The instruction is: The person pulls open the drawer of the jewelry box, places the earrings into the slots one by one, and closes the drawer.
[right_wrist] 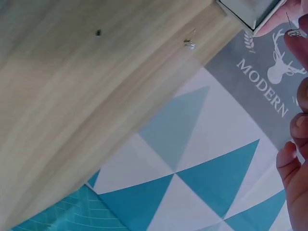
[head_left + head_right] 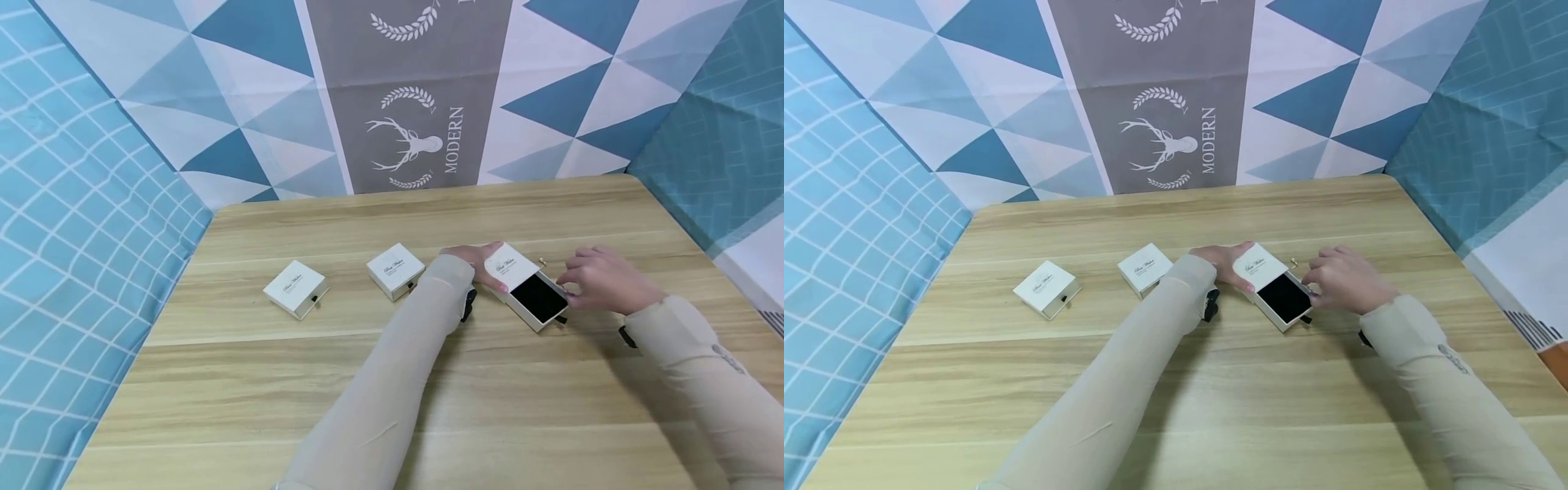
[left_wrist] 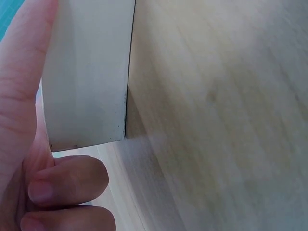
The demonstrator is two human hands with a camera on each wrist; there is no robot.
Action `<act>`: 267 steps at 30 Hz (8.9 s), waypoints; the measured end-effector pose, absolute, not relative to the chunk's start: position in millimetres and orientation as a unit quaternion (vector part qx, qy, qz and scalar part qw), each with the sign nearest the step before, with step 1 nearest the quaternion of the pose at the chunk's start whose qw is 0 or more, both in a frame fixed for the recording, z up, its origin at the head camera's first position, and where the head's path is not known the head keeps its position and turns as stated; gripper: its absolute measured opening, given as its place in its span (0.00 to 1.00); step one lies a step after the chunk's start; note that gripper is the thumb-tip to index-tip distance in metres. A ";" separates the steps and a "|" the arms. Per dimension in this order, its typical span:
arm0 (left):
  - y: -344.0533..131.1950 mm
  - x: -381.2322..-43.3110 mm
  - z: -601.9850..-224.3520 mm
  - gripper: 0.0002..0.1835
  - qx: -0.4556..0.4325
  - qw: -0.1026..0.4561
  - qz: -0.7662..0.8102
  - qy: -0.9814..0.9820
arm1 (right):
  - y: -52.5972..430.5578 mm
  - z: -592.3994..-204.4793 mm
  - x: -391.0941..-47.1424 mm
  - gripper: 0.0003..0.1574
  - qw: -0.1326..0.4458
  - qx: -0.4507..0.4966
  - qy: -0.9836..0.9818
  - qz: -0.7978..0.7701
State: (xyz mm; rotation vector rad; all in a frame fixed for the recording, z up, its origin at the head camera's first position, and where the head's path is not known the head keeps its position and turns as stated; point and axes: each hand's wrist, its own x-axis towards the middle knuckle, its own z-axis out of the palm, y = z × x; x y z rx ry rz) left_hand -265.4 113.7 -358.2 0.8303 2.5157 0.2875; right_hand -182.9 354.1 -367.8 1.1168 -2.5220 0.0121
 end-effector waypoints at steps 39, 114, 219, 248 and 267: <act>113.9 -266.1 -359.9 0.53 0.309 0.230 0.103 0.917 | 330.0 -373.4 -196.9 0.09 0.087 0.349 -0.933 -0.023; 111.3 -266.1 -361.0 0.54 0.298 0.237 0.138 0.914 | 328.1 -377.8 -202.7 0.04 0.020 0.304 -0.951 0.058; 116.0 -269.1 -365.7 0.55 0.286 0.215 0.057 0.932 | 374.0 -390.8 -267.1 0.23 -0.160 0.124 -0.961 0.187; 120.0 -276.5 -374.3 0.55 0.332 0.190 0.008 0.924 | 373.3 -382.3 -262.1 0.18 -0.109 0.164 -0.975 0.102; 125.6 -281.3 -378.2 0.56 0.306 0.171 -0.027 0.936 | 372.7 -356.7 -212.9 0.09 0.037 0.256 -0.966 0.015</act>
